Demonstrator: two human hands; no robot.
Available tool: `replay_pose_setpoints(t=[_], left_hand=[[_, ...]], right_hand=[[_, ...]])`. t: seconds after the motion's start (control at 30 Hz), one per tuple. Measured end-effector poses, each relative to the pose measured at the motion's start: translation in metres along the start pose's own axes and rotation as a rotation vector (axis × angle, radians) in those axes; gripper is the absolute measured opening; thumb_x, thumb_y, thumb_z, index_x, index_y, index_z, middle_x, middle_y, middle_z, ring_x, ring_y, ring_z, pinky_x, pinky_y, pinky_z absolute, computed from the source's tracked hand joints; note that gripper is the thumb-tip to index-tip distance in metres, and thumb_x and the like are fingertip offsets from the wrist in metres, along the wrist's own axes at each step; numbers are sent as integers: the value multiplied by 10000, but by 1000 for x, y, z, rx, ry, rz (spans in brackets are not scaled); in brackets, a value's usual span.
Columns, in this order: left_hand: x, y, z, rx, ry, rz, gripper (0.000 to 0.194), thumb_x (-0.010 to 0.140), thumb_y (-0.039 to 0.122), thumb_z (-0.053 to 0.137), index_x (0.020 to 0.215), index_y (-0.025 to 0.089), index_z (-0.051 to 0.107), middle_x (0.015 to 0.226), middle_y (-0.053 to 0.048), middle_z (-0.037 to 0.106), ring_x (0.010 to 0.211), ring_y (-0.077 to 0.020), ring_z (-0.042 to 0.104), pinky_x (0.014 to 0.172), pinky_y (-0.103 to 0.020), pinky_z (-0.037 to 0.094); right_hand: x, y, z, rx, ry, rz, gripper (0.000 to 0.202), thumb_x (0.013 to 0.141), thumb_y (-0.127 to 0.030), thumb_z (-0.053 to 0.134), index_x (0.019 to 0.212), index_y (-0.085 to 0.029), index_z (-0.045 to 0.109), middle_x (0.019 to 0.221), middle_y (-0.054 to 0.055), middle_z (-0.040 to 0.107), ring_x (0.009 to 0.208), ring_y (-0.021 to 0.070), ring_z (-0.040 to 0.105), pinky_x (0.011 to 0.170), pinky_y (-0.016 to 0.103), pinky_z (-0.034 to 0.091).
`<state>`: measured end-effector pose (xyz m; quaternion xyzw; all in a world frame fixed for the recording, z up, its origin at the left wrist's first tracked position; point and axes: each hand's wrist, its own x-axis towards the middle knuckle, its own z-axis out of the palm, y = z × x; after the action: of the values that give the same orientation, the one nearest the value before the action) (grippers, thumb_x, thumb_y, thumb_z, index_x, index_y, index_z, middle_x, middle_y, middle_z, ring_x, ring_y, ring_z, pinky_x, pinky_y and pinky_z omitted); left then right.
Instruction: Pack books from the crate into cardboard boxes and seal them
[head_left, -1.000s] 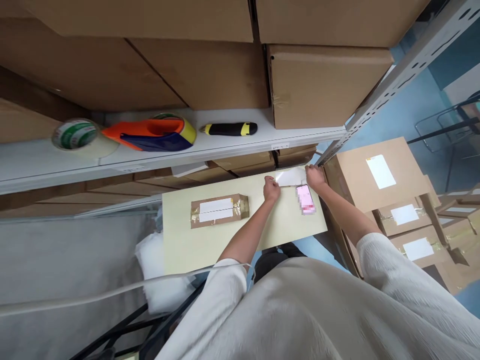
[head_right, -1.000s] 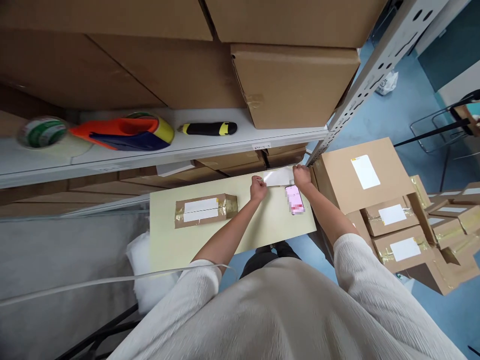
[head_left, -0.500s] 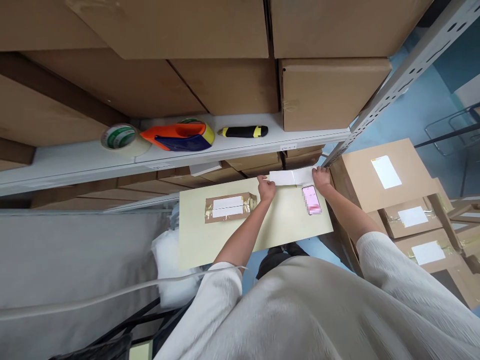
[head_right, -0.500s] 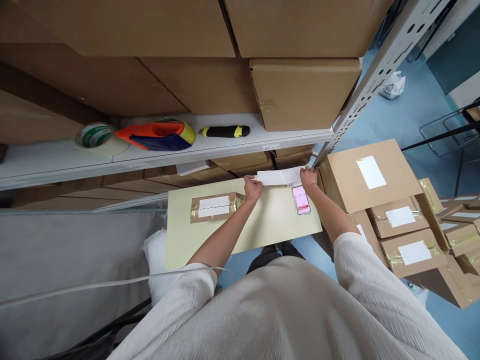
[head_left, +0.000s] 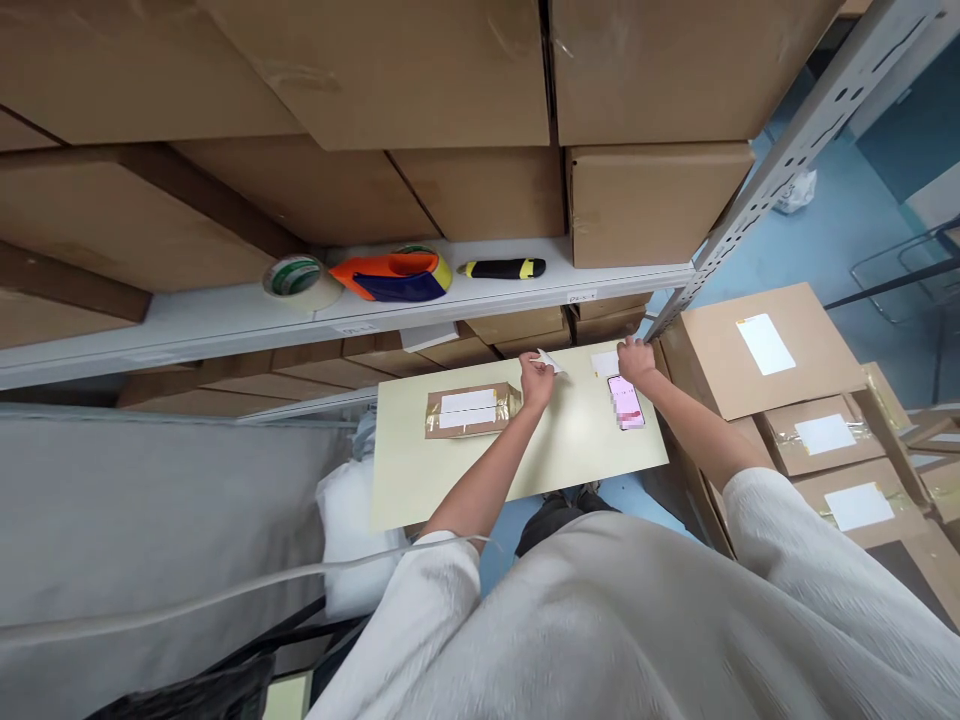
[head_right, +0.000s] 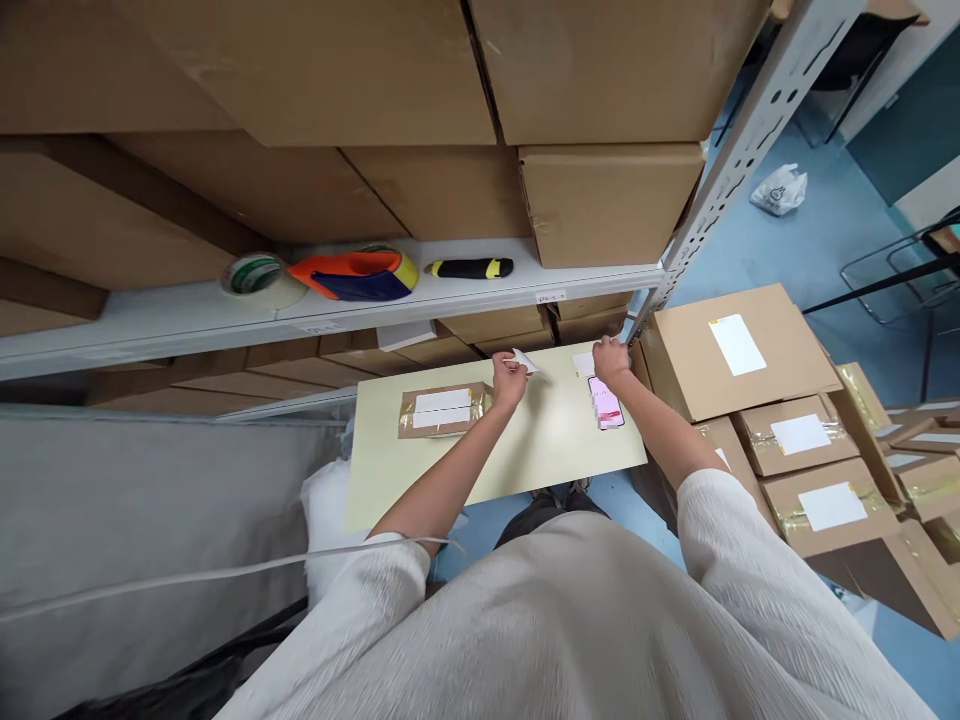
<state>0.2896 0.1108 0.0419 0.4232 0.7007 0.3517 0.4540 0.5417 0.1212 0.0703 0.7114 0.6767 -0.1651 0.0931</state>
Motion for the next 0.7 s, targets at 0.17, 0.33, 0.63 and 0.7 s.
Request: replay_pose_setpoints(t=[0.17, 0.33, 0.63, 0.7], left_hand=[[-11, 7, -10, -148, -5, -14, 409, 885, 122, 585, 1243, 281, 466, 901, 46, 639, 853, -174, 785, 829, -314, 586], [-22, 12, -27, -218, -39, -28, 519, 899, 145, 590, 1380, 281, 446, 1023, -3, 696, 900, -172, 792, 823, -308, 611], [-31, 2, -65, -296, -64, -69, 542, 929, 164, 598, 1434, 287, 442, 1109, -39, 702, 933, -171, 802, 822, -293, 612], [-30, -4, -80, -230, -56, -16, 543, 928, 165, 589, 1436, 293, 445, 1129, -50, 700, 977, -187, 793, 822, -308, 616]], right_hand=[[-4, -24, -3, 194, -139, -267, 440, 962, -273, 728, 1397, -236, 673, 1442, 139, 668, 1236, 296, 678, 1030, 392, 537], [-11, -47, -2, 344, -114, -351, 702, 845, -421, 897, 1454, -254, 590, 1443, 104, 656, 1174, 250, 691, 967, 340, 553], [-36, -92, -15, 396, 40, -391, 163, 965, -181, 620, 1104, -213, 700, 1227, 77, 720, 1027, 207, 707, 914, 313, 536], [-44, -106, -20, 405, 80, -399, 165, 952, -157, 574, 1034, -209, 708, 1174, 79, 734, 1029, 216, 704, 930, 320, 531]])
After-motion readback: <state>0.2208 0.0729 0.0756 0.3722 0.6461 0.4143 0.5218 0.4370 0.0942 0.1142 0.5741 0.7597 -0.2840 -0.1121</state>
